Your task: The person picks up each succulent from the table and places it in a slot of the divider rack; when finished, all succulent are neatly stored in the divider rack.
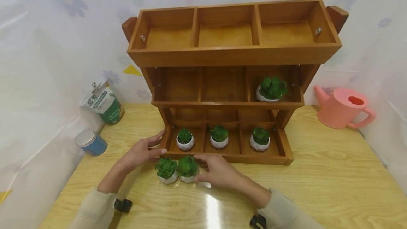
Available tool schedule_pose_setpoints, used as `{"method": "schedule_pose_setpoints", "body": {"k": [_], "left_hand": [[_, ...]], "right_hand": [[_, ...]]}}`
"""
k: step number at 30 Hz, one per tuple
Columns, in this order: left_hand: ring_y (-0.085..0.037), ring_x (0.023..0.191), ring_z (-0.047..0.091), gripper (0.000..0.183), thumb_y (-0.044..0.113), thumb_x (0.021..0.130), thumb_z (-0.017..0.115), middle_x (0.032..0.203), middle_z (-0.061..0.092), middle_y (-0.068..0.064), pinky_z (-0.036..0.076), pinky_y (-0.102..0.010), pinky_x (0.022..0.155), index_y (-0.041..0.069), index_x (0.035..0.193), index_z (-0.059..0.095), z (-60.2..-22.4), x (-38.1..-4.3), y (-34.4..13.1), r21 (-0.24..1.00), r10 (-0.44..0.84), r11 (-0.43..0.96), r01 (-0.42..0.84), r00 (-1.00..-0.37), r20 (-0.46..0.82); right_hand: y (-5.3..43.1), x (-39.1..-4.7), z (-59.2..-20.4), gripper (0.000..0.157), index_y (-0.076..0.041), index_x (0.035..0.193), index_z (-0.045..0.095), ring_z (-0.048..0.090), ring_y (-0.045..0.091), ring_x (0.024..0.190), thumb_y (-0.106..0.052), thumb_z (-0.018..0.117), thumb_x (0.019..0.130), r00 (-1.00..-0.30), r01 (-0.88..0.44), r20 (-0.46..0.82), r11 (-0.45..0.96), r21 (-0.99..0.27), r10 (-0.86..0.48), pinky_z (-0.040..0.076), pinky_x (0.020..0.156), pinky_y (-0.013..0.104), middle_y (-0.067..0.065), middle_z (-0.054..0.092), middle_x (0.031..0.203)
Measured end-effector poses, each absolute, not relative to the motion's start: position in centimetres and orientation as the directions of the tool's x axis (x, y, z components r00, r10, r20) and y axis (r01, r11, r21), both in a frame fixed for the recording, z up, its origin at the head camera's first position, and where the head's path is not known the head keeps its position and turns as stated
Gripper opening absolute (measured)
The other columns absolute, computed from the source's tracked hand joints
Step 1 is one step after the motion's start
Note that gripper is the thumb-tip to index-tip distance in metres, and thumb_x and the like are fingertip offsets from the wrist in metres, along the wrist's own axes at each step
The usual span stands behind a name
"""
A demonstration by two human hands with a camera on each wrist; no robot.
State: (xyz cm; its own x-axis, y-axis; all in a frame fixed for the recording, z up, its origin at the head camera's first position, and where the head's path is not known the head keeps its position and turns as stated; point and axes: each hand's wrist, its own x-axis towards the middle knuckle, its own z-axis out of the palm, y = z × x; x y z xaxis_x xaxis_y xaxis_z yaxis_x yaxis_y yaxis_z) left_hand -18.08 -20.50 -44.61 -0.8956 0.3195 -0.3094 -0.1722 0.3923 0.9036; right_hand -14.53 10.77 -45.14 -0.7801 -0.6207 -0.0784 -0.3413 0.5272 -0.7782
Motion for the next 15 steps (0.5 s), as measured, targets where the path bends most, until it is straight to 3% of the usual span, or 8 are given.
{"method": "schedule_pose_setpoints", "body": {"k": [6, 15], "left_hand": [[-0.037, 0.126, 0.062, 0.079, 0.029, 0.097, 0.071, 0.165, 0.026, -0.024, 0.063, -0.042, 0.087, 0.029, 0.162, 0.026, -44.7, -18.1, -20.6, 0.905, 0.323, 0.388, -0.173, -0.894, -0.310], [-0.038, 0.127, 0.062, 0.079, 0.028, 0.097, 0.070, 0.165, 0.026, -0.025, 0.062, -0.043, 0.087, 0.028, 0.162, 0.026, -44.6, -18.0, -20.6, 0.907, 0.329, 0.387, -0.165, -0.894, -0.303]], "right_hand": [[10.1, -14.7, -45.4, 0.075, -0.011, 0.145, 0.057, 0.064, 0.023, 0.124, -0.042, 0.084, 0.082, -0.793, -0.387, -0.063, 0.580, -0.717, -0.606, 0.054, 0.103, 0.043, 0.007, 0.063, 0.141], [9.3, -14.6, -45.2, 0.071, -0.009, 0.142, 0.059, 0.068, 0.020, 0.114, -0.034, 0.087, 0.081, -0.807, -0.372, -0.064, 0.590, -0.717, -0.587, 0.058, 0.095, 0.038, 0.006, 0.068, 0.132]]}}
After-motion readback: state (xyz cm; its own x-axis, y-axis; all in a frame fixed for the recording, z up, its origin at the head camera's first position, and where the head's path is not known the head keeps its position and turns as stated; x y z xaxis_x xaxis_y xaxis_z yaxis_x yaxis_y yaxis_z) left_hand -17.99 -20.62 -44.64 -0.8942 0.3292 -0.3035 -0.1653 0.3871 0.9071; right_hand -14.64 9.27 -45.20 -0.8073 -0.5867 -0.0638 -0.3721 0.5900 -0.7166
